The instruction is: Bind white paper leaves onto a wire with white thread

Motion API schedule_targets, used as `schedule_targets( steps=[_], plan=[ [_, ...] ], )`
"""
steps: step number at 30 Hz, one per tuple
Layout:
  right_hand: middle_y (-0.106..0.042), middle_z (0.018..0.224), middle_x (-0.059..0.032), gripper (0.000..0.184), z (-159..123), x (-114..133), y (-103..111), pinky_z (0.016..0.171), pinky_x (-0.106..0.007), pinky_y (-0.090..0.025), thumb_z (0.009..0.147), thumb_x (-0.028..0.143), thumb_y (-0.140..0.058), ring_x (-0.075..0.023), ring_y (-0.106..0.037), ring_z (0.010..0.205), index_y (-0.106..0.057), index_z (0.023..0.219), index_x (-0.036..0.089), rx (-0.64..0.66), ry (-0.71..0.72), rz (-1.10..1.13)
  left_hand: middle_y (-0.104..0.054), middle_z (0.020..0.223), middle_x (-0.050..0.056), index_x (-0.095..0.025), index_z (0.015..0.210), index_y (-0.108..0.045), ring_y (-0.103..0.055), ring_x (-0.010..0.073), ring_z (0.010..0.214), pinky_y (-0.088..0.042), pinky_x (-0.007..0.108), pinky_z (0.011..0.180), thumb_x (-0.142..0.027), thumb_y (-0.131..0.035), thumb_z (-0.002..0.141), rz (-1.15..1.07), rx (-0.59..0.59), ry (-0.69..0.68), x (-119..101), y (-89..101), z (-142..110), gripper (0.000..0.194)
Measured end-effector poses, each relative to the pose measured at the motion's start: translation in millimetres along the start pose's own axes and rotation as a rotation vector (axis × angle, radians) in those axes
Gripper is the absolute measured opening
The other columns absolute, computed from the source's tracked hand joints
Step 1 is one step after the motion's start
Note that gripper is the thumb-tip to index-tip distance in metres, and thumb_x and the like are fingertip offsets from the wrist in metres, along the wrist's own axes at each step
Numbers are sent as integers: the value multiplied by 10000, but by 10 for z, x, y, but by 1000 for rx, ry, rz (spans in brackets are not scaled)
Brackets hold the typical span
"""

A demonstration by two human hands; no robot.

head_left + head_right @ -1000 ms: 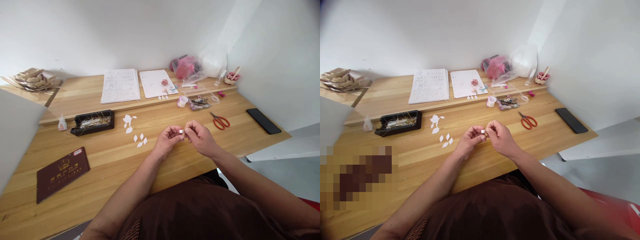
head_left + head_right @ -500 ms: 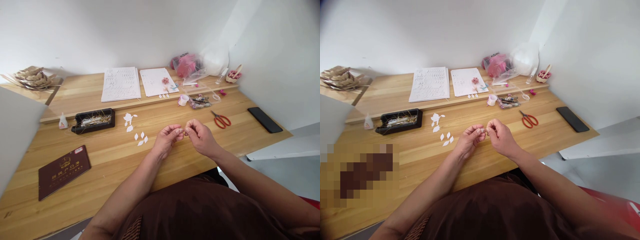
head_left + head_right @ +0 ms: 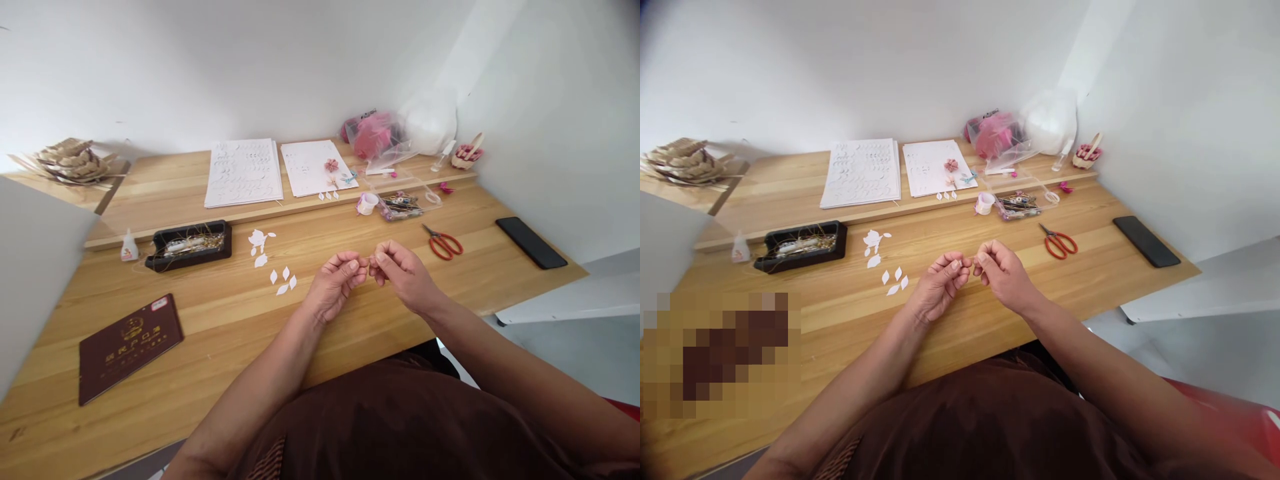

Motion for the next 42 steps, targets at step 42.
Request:
schedule_targets(
  steps=[42],
  plan=[
    [-589,722,57,469,20,-19,7,601,-252,-482,777,542,-877,-117,-624,667,-532,816,227,-20,-130,408,-748,851,27,-108,955,-745,-725,67,727,-605,135,727,-152,-827,860,18,22,42,38,-39,-17,132]
  ],
)
Point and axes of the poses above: each hand's wrist, its own z-axis towards the middle knuckle, its own y-axis out of the back of the hand, x = y × z, the point moved 9 cm from there along z, towards the middle knuckle
